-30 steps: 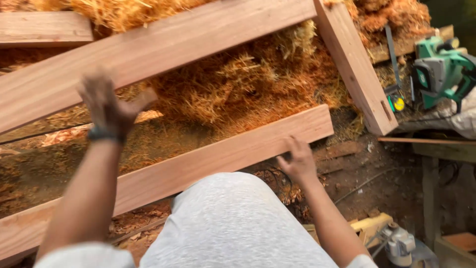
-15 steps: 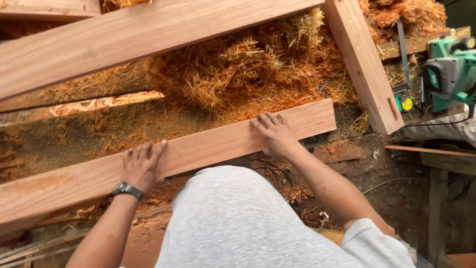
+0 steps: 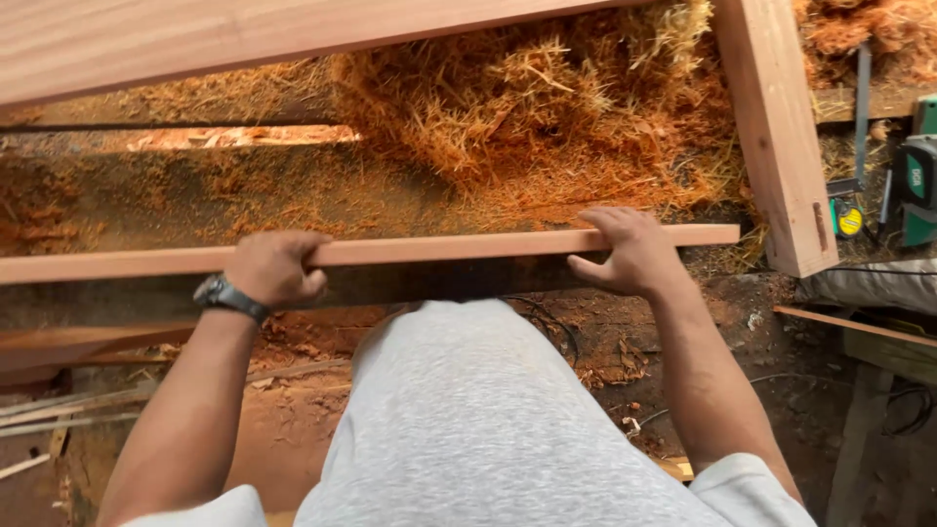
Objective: The person measures and marks wooden planks using a try square and a pencil. They align the square on the wood, draw lines, and reposition the planks to continue the marking process.
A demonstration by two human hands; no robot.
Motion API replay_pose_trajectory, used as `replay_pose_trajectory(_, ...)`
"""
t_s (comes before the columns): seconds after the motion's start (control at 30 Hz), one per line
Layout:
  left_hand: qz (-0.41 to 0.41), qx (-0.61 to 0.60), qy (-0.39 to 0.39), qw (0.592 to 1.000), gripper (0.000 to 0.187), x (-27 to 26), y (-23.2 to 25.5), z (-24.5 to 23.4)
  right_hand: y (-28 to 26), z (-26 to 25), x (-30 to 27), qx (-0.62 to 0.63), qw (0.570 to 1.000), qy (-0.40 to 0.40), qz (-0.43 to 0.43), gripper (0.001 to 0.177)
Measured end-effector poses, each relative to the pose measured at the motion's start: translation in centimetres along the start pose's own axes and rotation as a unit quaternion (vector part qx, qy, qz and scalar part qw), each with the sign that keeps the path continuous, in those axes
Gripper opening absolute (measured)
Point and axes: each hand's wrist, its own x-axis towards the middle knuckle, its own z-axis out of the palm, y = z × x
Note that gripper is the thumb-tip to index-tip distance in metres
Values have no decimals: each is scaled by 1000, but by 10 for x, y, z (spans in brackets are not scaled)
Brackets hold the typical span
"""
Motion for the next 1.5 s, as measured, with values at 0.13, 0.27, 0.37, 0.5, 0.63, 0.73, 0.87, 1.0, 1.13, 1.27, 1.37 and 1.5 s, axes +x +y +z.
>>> replay_pose_trajectory(0.13, -39, 74, -27, 996, 46, 15, -13, -8, 58, 34, 11, -196, 980, 37, 11, 54)
replay_pose_trajectory(0.27, -54, 75, -35, 995, 48, -1, 1, -13, 91, 52, 10, -218, 973, 72, 30, 25)
replay_pose_trajectory(0.37, -53, 57, -10, 997, 50, -2, 1, -8, 102, 57, 9, -222, 972, 60, 41, 34)
replay_pose_trajectory(0.5, -12, 35, -18, 999, 41, -19, 14, -13, 66, 31, -5, -194, 979, 23, 67, 47)
replay_pose_trajectory(0.63, 13, -52, -12, 998, 51, -39, 26, -16, 42, 19, -19, -201, 978, 18, 47, 48)
replay_pose_trajectory(0.73, 44, -58, 104, 992, 40, -33, 13, 19, 50, 24, -21, -213, 976, 33, -12, 36)
replay_pose_trajectory(0.87, -44, -105, 107, 988, 24, -54, 29, -3, 45, 19, -16, -235, 971, -2, -37, 29)
replay_pose_trajectory(1.0, -30, -115, 66, 991, 33, -37, 43, -9, 33, -4, -21, -287, 952, -62, 86, 36)
replay_pose_trajectory(1.13, -22, -47, 117, 992, 34, 20, 30, 22, 37, -11, -11, -283, 947, -70, 134, 43)
replay_pose_trajectory(1.27, -40, -51, 79, 995, 37, 7, 44, 11, 80, 2, 9, -304, 940, -76, 131, 56)
replay_pose_trajectory(1.37, -95, -84, 69, 990, 26, -2, 55, 4, 92, 4, 22, -249, 950, -124, 141, 63)
replay_pose_trajectory(1.5, -50, -86, 132, 986, 40, -17, 60, 5, 83, 5, 22, -247, 961, -70, 105, 81)
